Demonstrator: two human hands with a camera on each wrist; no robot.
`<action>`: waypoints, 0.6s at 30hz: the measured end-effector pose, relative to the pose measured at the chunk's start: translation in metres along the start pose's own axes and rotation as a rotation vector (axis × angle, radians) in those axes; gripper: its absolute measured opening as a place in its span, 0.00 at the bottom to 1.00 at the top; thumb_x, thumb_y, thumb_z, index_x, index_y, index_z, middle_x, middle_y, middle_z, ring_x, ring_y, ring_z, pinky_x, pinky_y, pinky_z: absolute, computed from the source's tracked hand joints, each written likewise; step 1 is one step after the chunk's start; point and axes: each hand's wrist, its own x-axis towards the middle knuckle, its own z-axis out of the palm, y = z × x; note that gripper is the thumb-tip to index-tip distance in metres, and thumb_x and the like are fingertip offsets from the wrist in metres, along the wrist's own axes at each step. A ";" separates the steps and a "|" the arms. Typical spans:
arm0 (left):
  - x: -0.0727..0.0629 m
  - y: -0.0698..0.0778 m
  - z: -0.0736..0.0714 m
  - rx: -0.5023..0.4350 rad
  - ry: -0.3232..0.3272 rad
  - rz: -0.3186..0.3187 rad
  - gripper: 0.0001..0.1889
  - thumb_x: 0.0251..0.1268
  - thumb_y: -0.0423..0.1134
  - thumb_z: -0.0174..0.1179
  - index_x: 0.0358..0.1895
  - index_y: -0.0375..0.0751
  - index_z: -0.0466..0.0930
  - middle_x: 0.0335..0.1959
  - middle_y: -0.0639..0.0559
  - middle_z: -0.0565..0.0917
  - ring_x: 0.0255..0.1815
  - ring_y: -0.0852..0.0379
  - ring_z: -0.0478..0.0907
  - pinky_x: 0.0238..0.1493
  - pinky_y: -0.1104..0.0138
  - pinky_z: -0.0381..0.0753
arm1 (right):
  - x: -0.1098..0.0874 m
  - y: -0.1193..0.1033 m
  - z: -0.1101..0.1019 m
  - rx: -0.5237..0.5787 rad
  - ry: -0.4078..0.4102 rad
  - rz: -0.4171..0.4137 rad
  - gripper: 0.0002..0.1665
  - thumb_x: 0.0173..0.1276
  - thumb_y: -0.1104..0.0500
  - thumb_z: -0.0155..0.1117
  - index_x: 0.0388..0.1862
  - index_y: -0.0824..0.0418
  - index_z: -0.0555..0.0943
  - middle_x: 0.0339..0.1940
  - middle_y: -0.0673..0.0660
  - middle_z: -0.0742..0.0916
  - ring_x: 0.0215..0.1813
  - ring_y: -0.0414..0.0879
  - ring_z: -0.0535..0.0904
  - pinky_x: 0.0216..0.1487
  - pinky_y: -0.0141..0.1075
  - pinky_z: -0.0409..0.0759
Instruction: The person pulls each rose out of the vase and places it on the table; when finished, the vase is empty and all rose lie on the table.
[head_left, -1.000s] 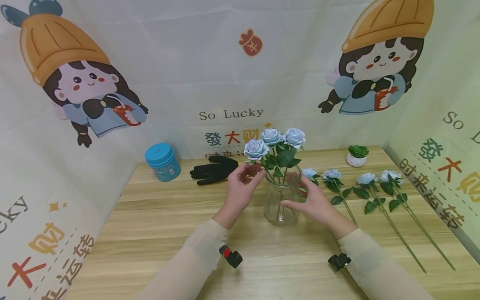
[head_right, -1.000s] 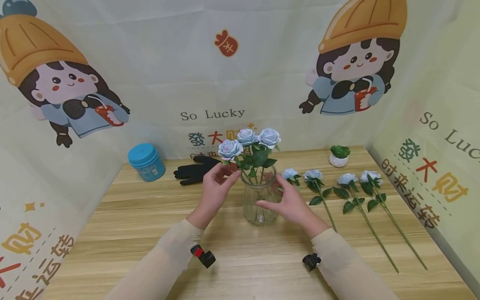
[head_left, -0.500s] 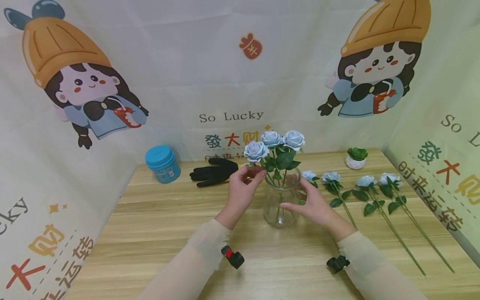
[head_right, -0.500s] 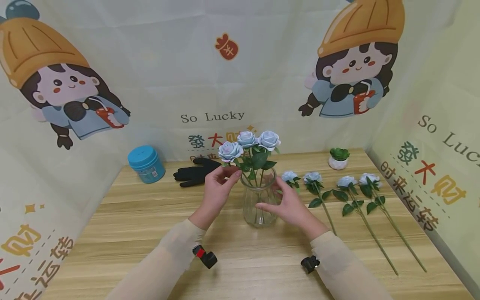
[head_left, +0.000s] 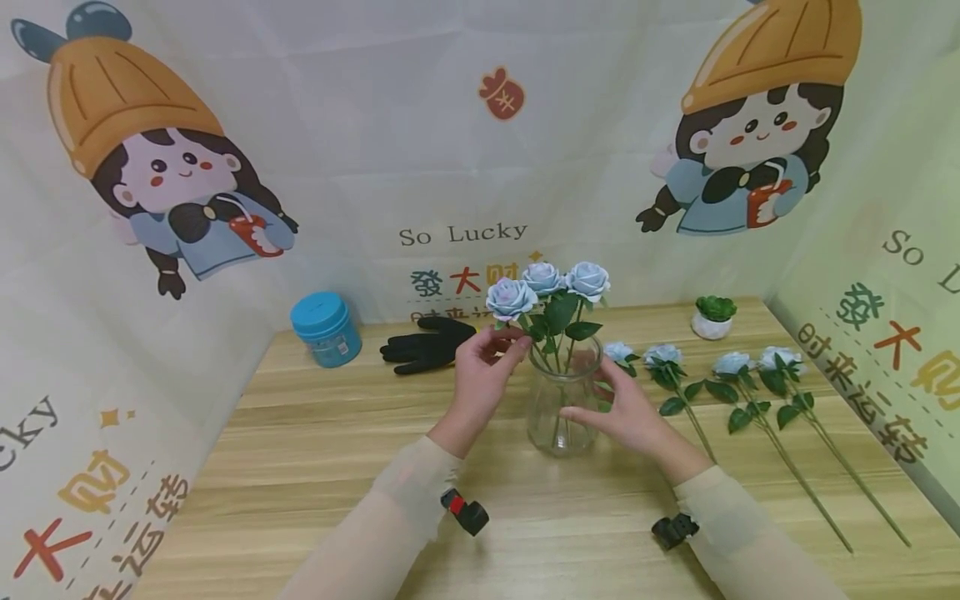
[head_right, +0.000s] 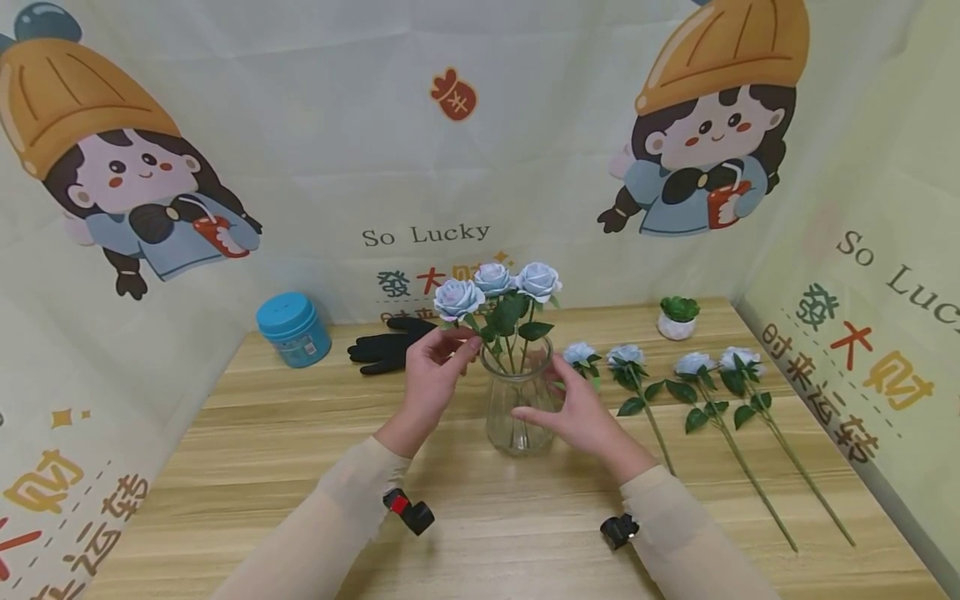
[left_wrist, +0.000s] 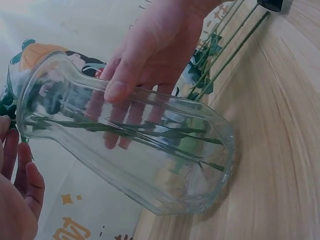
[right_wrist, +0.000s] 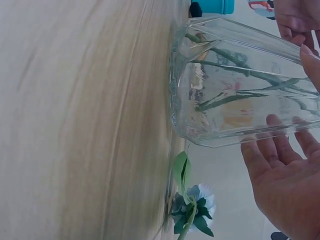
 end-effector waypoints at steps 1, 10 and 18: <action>0.001 0.001 0.000 -0.007 0.000 0.001 0.07 0.68 0.32 0.68 0.43 0.29 0.87 0.37 0.53 0.87 0.32 0.63 0.80 0.31 0.74 0.79 | 0.000 0.000 0.000 0.002 0.000 -0.001 0.45 0.62 0.55 0.80 0.74 0.56 0.69 0.71 0.61 0.78 0.70 0.61 0.75 0.74 0.59 0.73; 0.008 0.011 -0.005 -0.009 -0.010 0.035 0.08 0.68 0.34 0.69 0.42 0.31 0.86 0.30 0.62 0.86 0.27 0.59 0.80 0.27 0.72 0.78 | 0.000 0.000 0.000 0.001 -0.001 -0.002 0.46 0.61 0.55 0.81 0.75 0.56 0.68 0.71 0.61 0.78 0.70 0.61 0.75 0.74 0.58 0.74; 0.021 0.032 -0.015 -0.023 0.021 0.087 0.08 0.68 0.34 0.69 0.43 0.31 0.85 0.33 0.62 0.87 0.29 0.61 0.80 0.28 0.73 0.76 | -0.001 0.001 0.001 -0.005 0.000 -0.006 0.45 0.61 0.55 0.81 0.74 0.55 0.69 0.70 0.61 0.78 0.69 0.61 0.75 0.74 0.58 0.74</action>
